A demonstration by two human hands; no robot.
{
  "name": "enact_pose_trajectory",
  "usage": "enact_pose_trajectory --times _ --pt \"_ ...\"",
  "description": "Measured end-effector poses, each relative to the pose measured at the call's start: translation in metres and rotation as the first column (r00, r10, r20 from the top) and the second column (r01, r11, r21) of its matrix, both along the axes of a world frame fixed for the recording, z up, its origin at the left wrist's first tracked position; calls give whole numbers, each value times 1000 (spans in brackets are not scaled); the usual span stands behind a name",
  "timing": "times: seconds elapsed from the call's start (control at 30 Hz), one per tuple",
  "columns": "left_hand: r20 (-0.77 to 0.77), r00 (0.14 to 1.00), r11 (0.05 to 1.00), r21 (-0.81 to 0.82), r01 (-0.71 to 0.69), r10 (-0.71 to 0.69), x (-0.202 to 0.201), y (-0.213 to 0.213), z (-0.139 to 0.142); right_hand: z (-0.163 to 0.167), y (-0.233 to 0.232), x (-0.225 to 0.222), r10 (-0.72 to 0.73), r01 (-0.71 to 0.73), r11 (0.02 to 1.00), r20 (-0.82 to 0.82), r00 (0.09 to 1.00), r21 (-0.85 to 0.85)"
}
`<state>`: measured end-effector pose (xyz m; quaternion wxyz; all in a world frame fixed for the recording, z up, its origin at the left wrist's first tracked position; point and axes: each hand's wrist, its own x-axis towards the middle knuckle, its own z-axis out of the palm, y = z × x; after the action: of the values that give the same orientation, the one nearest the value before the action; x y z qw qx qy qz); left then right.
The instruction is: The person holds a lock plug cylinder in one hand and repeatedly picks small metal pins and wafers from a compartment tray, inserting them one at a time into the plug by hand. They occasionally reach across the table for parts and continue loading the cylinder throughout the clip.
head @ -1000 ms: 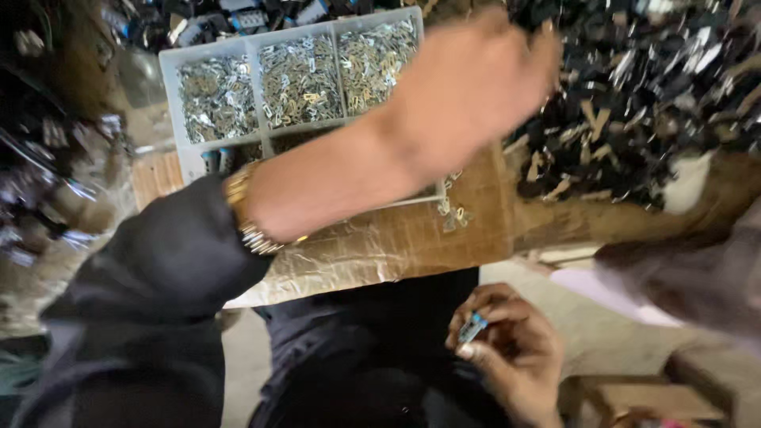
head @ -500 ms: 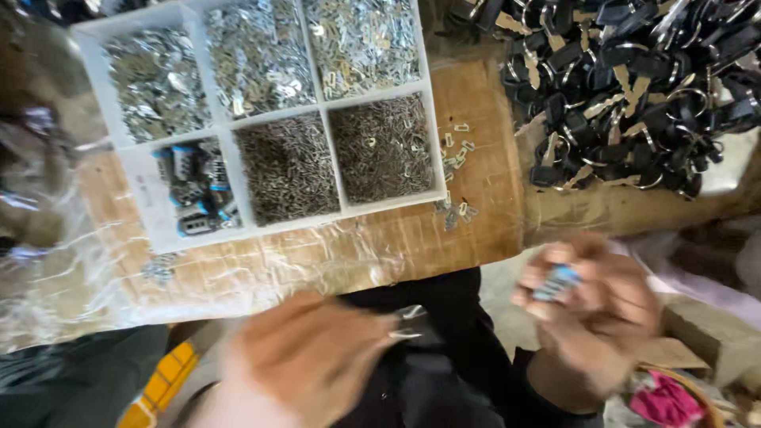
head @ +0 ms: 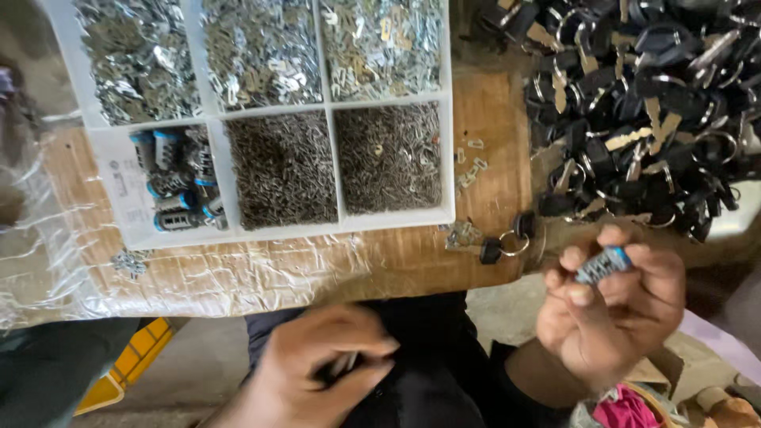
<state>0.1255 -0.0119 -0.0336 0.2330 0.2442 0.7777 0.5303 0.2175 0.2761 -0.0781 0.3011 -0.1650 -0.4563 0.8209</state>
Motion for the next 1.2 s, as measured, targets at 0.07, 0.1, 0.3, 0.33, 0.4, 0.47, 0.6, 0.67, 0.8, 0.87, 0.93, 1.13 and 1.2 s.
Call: enact_pose_trajectory --times 0.07,0.1,0.3,0.33,0.4,0.47,0.6,0.67,0.8,0.87,0.93,1.13,1.2 --pt "238 971 916 -390 93 2 16 -68 -24 5 4 6 45 -45 999 7 999 22" --pt "202 978 811 -581 73 56 28 -101 -45 8 6 9 73 -74 997 12 997 33" --pt "164 966 198 -972 125 198 116 -231 -178 19 -8 -1 337 -338 941 -48 940 -25" --pt "220 950 151 -970 190 220 120 -236 -183 24 -15 -1 365 -365 930 -21 931 -30" --pt "292 933 114 -955 274 208 117 -239 -185 22 -30 -9 432 -434 900 -46 901 -45" --pt "302 945 118 -950 288 124 91 -227 -163 23 -44 -10 480 -487 870 -88 873 -77" --pt "-14 992 411 -911 40 -127 35 -161 -71 22 -56 1 519 -515 855 57 853 -68" --pt "-326 939 828 -553 -95 -110 27 -107 -23 18 -54 9 469 -469 883 74 880 -15" --pt "-667 725 958 -284 -35 -171 -1 7 2 21 -45 34 367 -373 928 139 920 14" --pt "-642 739 939 -341 -35 -205 -18 49 -2 23 -43 46 323 -332 942 137 936 52" --pt "-661 738 945 -310 -101 -138 -32 70 0 26 -44 59 286 -294 954 131 949 50" --pt "-449 890 970 -241 -37 -77 -50 44 37 16 -54 67 268 -251 961 177 947 -116" --pt "-455 885 964 -265 -28 -99 -48 42 39 14 -53 61 308 -286 949 205 929 -132"
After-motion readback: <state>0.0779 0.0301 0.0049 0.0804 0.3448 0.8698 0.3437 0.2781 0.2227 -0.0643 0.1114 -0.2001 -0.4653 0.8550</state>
